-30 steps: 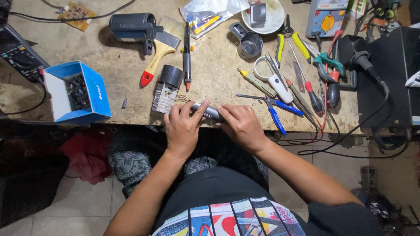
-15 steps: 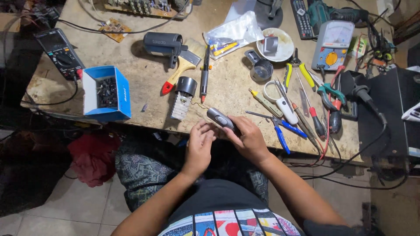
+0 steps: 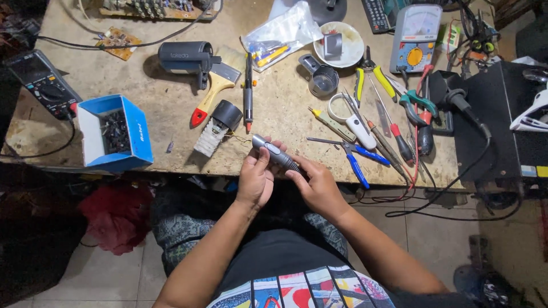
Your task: Disassembling and inspecting the internal motor and wiring of a hair dryer on a repair bench.
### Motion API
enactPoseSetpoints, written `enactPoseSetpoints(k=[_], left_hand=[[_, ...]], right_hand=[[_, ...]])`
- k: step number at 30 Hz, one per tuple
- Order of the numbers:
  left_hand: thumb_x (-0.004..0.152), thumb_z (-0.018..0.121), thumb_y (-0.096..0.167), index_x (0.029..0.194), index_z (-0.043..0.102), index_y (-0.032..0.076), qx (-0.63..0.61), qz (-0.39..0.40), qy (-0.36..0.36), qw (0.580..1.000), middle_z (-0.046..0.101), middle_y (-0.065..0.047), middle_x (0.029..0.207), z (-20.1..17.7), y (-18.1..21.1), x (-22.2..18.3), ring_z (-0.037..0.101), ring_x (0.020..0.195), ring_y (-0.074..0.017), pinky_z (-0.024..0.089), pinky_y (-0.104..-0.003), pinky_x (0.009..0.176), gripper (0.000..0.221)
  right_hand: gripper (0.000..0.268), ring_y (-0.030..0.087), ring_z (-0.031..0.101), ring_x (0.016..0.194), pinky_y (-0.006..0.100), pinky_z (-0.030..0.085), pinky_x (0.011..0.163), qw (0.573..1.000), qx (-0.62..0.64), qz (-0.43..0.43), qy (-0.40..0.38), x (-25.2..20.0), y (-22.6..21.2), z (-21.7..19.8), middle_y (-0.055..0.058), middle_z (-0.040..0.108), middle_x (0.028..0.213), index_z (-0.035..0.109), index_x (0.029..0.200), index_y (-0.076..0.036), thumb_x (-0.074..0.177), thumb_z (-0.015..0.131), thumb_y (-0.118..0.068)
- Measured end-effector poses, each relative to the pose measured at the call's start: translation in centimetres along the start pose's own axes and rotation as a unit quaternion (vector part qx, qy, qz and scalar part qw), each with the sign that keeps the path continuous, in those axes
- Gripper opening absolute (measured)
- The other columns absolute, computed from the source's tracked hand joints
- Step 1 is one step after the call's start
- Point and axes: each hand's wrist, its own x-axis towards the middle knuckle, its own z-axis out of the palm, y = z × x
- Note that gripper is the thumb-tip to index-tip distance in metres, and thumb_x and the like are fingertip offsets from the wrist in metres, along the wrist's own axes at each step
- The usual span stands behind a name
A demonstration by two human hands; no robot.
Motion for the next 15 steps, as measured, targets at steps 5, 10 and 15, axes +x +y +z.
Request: enactPoseSetpoints(k=[5, 10, 15], left_hand=[[0.101, 0.058, 0.025, 0.14, 0.05, 0.001, -0.01, 0.0, 0.025, 1.0, 0.066, -0.019, 0.127, -0.9, -0.7, 0.2, 0.065, 0.122, -0.0341, 0.052, -0.054, 0.109, 0.046], [0.101, 0.057, 0.025, 0.139, 0.05, 0.001, -0.008, 0.001, 0.035, 0.999, 0.066, -0.019, 0.126, -0.7, -0.6, 0.0, 0.065, 0.12, -0.0335, 0.051, -0.053, 0.11, 0.045], [0.101, 0.057, 0.026, 0.138, 0.053, 0.002, -0.004, -0.001, 0.046, 0.999, 0.067, -0.019, 0.125, -1.4, -1.1, 0.5, 0.066, 0.119, -0.0332, 0.052, -0.052, 0.109, 0.044]], right_hand=[[0.041, 0.045, 0.071, 0.101, 0.051, 0.058, 0.085, 1.0, -0.017, 0.004, -0.001, -0.5, 0.7, 0.2, 0.023, 0.077, 0.106, 0.068, 0.136, -0.013, 0.097, 0.068, -0.027], [0.04, 0.043, 0.071, 0.104, 0.051, 0.059, 0.084, 0.999, 0.007, 0.014, 0.041, -0.9, 0.7, 0.8, 0.019, 0.078, 0.111, 0.07, 0.135, -0.017, 0.096, 0.071, -0.026], [0.039, 0.041, 0.071, 0.106, 0.051, 0.059, 0.085, 0.999, -0.002, 0.021, 0.031, -1.1, 1.2, 0.9, 0.017, 0.077, 0.117, 0.07, 0.133, -0.015, 0.096, 0.07, -0.028]])
